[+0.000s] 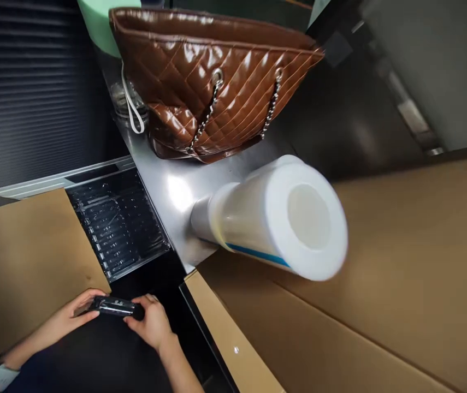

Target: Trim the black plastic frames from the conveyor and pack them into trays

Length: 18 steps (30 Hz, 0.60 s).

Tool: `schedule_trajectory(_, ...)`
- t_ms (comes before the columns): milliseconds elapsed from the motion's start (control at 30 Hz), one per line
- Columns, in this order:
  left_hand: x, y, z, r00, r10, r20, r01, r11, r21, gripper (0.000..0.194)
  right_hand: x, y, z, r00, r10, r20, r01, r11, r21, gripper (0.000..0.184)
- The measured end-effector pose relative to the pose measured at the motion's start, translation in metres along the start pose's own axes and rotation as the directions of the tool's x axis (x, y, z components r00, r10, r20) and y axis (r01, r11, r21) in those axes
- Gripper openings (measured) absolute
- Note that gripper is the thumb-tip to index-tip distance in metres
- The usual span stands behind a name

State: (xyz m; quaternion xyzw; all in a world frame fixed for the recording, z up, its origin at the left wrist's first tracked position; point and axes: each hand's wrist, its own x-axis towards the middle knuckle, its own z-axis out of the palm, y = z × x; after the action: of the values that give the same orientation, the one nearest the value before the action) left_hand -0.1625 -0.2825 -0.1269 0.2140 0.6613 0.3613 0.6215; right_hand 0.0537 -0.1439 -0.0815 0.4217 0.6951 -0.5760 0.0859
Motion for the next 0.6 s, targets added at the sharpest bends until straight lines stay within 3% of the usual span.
schedule_trajectory(133,0.031,-0.002,-0.018,0.993,-0.015,0.119,0.013,1.000,0.019,0.034,0.022,0.020,0.023,0.999,0.044,0.031,-0.043,0.999,-0.010,0.031)
schedule_trajectory(267,0.060,-0.012,-0.021,0.990,0.069,0.127,-0.100,0.961,0.258,0.032,0.041,0.048,0.036,0.998,0.059,-0.003,-0.059,0.998,-0.038,0.034)
schedule_trajectory(433,0.105,-0.036,0.004,0.989,0.145,0.024,-0.143,0.910,0.389,0.028,0.093,0.090,0.024,0.988,0.114,-0.108,-0.114,0.993,-0.001,0.040)
schedule_trajectory(600,0.141,-0.059,0.027,0.980,0.167,-0.109,-0.115,0.919,0.377,0.033,0.125,0.125,0.017,0.954,0.228,-0.194,-0.217,0.973,0.078,0.038)
